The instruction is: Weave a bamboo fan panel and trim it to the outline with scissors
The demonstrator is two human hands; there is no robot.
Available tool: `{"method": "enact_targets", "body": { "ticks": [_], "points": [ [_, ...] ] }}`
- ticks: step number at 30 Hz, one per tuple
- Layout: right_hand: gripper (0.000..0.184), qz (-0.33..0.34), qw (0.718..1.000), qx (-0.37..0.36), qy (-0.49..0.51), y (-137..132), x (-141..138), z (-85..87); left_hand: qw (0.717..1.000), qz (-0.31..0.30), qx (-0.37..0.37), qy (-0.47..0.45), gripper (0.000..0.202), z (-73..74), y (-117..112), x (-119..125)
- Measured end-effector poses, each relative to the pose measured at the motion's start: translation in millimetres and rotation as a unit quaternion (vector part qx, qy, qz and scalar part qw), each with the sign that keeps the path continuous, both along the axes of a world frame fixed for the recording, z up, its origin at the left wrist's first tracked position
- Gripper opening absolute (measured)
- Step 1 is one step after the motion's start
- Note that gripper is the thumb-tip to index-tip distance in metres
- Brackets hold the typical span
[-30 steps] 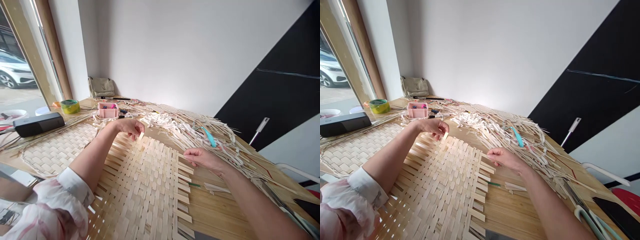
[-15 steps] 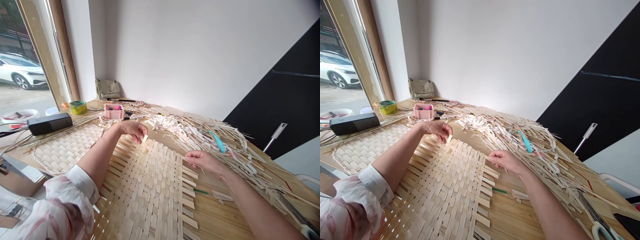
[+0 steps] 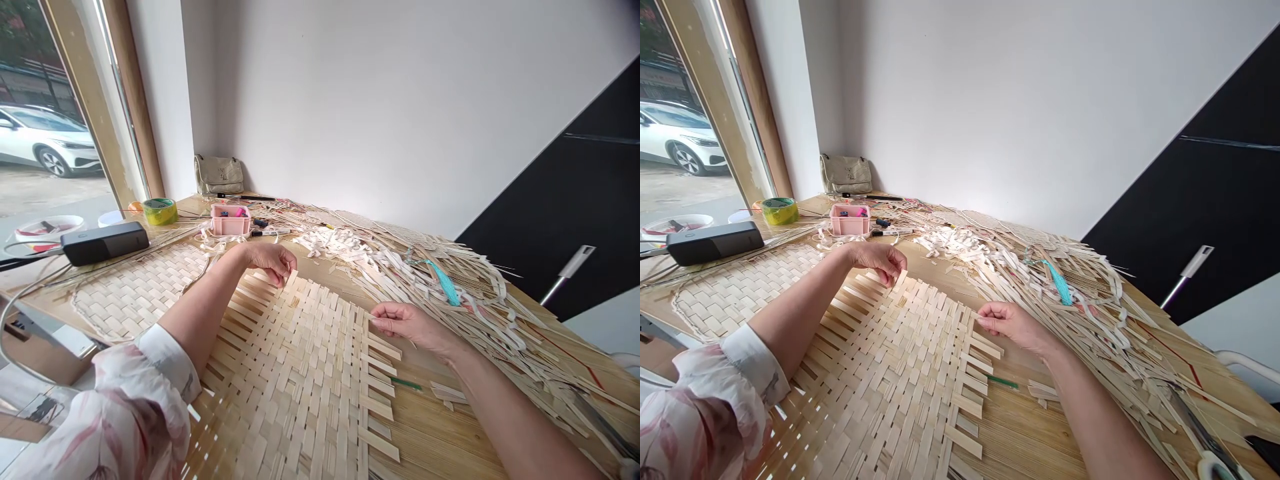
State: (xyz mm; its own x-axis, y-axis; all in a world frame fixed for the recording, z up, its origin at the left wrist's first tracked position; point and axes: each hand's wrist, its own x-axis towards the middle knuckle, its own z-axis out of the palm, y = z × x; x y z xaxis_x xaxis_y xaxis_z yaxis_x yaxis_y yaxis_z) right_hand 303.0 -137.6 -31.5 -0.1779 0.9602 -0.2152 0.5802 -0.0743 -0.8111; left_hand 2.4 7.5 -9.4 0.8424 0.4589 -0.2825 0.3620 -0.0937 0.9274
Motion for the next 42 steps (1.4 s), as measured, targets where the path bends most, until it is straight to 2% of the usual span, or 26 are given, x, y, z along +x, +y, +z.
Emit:
{"method": "enact_targets", "body": {
  "ticks": [4,8,22,27,31,34,42],
  "points": [
    [0.043,0.0,1.0,0.0,-0.001,2,3,-4.4,1.0,-0.008,-0.015,-0.008,0.023,2.3,-2,-1],
    [0.045,-0.007,1.0,0.002,-0.003,3,3,-5.4,1.0,-0.02,-0.022,-0.008,0.026,-1.3,2,-2],
    [0.035,-0.002,1.0,0.001,-0.012,10,-10,4.0,1.0,-0.021,-0.012,-0.007,0.025,-7.2,7,-2],
    [0.041,-0.022,1.0,-0.02,0.008,0,0,9.4,1.0,0.01,-0.016,0.002,0.026,-7.5,7,-3],
    [0.038,-0.039,0.999,-0.012,-0.008,-8,6,15.6,1.0,-0.009,-0.013,0.006,0.024,-9.6,9,-3],
    [0.037,-0.044,0.999,-0.004,-0.01,-7,2,16.9,1.0,-0.021,-0.011,0.002,0.024,-10.2,10,-4],
    [0.032,-0.048,0.999,-0.012,-0.006,3,-13,14.2,1.0,0.014,0.007,0.027,0.024,-5.3,6,-4]
  ]
}}
